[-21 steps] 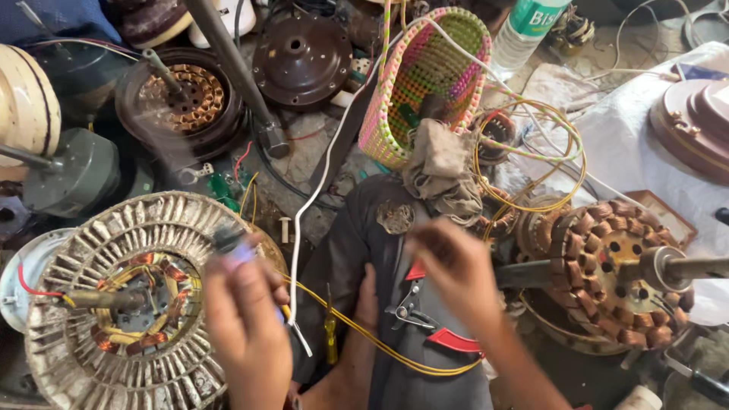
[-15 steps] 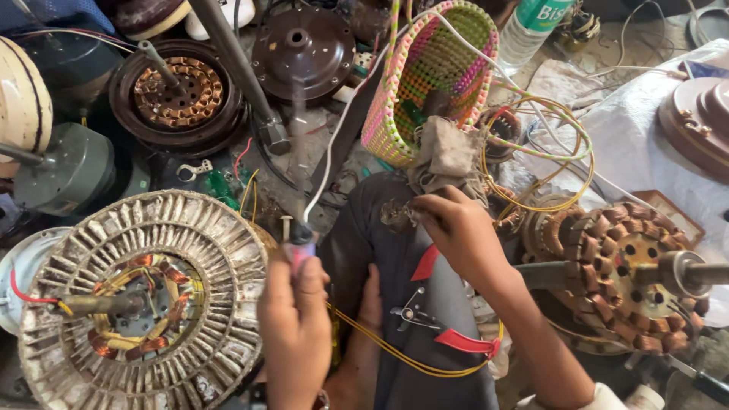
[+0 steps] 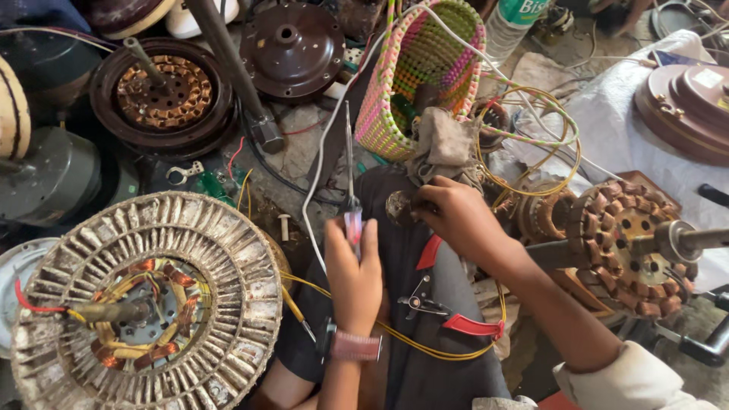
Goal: The person sits on the floor of a motor repair workshop holding a dusty ceiling fan stator on their lap. They use a heated soldering iron to solder the copper winding wires and terminal connections, steadying the wires with the other hand, and at times use a screwdriver to adjust the connections.
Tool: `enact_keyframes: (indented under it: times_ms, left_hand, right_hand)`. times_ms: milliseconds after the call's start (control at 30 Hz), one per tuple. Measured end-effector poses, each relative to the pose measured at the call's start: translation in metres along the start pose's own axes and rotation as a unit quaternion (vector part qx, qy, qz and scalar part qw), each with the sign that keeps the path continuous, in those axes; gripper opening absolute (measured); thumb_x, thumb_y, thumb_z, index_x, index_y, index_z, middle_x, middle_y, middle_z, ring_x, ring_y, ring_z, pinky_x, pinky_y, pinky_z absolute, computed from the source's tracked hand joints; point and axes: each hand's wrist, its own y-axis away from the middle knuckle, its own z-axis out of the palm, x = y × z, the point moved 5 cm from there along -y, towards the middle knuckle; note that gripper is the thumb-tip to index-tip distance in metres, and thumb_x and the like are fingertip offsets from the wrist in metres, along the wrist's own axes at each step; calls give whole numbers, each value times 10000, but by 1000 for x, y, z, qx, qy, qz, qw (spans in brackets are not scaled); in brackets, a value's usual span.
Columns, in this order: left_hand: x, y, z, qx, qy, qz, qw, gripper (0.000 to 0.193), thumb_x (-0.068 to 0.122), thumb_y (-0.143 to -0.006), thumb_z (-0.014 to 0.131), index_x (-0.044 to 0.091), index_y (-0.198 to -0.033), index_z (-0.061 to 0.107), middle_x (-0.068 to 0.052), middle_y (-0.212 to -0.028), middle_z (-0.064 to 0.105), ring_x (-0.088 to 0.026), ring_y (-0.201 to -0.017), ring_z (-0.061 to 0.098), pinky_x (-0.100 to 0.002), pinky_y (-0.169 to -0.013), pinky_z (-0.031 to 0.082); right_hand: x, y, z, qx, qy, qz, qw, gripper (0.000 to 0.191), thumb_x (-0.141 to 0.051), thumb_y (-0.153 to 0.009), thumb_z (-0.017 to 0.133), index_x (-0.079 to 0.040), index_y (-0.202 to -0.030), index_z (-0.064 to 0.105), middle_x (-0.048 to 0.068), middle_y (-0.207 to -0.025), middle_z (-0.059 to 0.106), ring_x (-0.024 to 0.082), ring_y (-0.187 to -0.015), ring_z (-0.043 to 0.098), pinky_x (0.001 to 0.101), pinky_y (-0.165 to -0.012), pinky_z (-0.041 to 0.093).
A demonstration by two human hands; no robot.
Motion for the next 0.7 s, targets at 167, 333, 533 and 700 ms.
enact_keyframes:
  times_ms: [167, 333, 533, 700]
  left_hand:
    - [-12, -14, 28, -37, 41, -26, 998, 321, 204, -941, 728, 17, -1082, 508, -113, -928, 704, -273, -807, 702, -394, -739, 542]
    - [-19, -16, 33, -18, -27, -42, 999, 423, 177, -847, 823, 15, -1074, 505, -128, -930, 688, -292, -793, 665, -418, -729, 513]
    - [-16, -11, 38, -22, 34, -38, 998, 386, 113, -831, 842, 45, -1045, 527, -70, -909, 639, -196, -767, 613, -352, -732, 526]
    - [-13, 0, 46, -33, 102, -43, 993, 386, 81, -857, 814, 54, -1085, 503, -30, -914, 629, -121, -799, 617, -297, -745, 531]
  right_hand:
    - [9, 0, 12, 23, -4, 57, 998, 214, -151, -817, 783, -26, -975, 710, 177, -907, 623, 390, -832, 658, 483, -721, 525]
    - [17, 10, 18, 79, -33, 101, 991, 267, -130, -794, 783, -19, -1015, 684, 153, -915, 655, 351, -821, 686, 449, -711, 551]
    - [24, 14, 25, 148, -102, 184, 966, 225, -111, -770, 771, -27, -971, 716, 142, -861, 749, 287, -802, 757, 386, -720, 591]
    - [28, 10, 25, 134, -67, 182, 972, 210, -107, -758, 767, -36, -956, 758, 147, -861, 760, 289, -802, 753, 382, -726, 584]
